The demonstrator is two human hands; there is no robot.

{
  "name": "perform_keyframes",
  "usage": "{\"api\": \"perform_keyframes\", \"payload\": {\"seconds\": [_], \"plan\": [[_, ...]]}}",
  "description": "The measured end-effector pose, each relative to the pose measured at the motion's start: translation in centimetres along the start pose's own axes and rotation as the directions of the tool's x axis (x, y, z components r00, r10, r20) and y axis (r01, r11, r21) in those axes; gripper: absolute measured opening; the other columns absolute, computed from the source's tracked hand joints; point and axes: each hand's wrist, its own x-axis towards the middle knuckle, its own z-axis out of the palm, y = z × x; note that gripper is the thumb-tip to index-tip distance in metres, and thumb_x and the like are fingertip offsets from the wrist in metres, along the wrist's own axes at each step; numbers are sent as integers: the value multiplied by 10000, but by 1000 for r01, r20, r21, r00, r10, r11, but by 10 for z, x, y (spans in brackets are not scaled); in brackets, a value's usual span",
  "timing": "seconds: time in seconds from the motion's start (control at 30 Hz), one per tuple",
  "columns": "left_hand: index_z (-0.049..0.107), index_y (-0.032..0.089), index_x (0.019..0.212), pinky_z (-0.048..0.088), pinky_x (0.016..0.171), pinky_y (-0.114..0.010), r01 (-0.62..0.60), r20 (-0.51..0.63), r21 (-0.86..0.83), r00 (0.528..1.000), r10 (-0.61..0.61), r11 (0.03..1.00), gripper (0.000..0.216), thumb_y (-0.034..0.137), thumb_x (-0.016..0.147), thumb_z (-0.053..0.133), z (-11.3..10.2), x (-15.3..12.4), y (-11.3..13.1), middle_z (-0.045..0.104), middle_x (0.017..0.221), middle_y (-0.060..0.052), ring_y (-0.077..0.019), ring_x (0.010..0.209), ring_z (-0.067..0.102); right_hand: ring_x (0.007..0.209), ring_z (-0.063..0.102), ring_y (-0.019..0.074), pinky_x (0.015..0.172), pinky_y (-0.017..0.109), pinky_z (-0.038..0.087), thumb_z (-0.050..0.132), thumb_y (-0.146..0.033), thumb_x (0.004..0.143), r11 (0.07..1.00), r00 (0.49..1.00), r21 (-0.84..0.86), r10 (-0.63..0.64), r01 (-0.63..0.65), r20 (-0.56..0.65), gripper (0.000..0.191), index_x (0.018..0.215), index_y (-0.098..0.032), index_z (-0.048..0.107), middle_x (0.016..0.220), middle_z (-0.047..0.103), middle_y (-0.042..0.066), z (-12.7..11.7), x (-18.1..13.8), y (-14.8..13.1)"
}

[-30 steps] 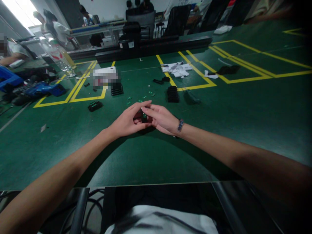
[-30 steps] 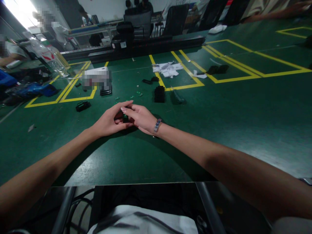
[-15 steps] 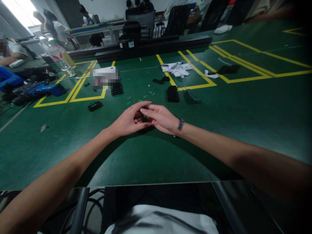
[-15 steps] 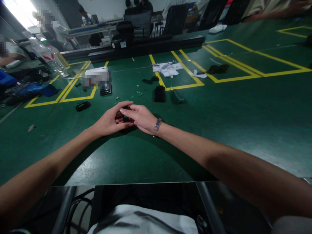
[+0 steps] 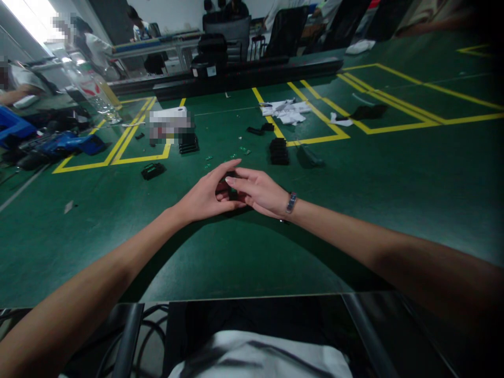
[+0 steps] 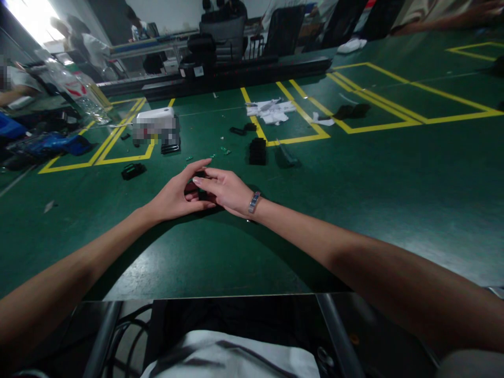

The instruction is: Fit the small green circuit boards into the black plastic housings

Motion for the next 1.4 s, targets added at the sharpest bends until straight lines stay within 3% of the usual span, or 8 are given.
{"api": "perform_keyframes", "payload": {"seconds": [0.13, 0.2, 0.6, 1.17, 1.4], "plan": [[381, 248, 1515, 500, 1090, -433, -61, -16, 110, 998, 63, 992, 815, 344, 808, 775, -2, 1, 1, 497, 1493, -112, -287, 1265, 587, 760, 737, 135, 727, 272, 631, 578, -91, 947, 1000, 1000, -24, -17, 16, -17, 156, 1053, -158, 671, 916, 755, 40, 0, 0, 0], [383, 233, 1515, 458, 1135, -446, -66, -14, 123, 998, 68, 990, 808, 341, 813, 770, -3, 1, 2, 495, 1498, -115, -291, 1301, 563, 753, 736, 135, 713, 267, 629, 591, -103, 944, 999, 999, -32, -17, 16, -27, 141, 1040, -165, 674, 908, 753, 38, 0, 0, 0], [376, 230, 1520, 450, 1134, -460, -49, -19, 111, 999, 51, 993, 836, 466, 821, 769, -3, 0, 4, 509, 1487, -130, -307, 1286, 571, 749, 739, 150, 623, 246, 616, 639, -140, 932, 999, 998, -37, 27, -29, -60, 131, 1058, -165, 662, 960, 755, 57, 2, -1, -1], [402, 232, 1502, 476, 1089, -444, -87, -8, 128, 996, 89, 988, 788, 420, 823, 753, -4, 1, 0, 537, 1443, -130, -294, 1265, 581, 748, 739, 165, 595, 246, 595, 695, -229, 900, 994, 994, -92, 50, -58, -94, 136, 1019, -173, 656, 881, 753, 65, 2, 0, 0], [419, 212, 1493, 465, 1101, -417, -95, -10, 147, 995, 98, 985, 795, 428, 812, 768, -3, 1, 0, 540, 1445, -124, -286, 1270, 578, 776, 745, 177, 623, 269, 605, 645, -182, 924, 995, 994, -89, 40, -49, -97, 112, 1034, -172, 662, 922, 759, 76, 4, -1, -1]]}}
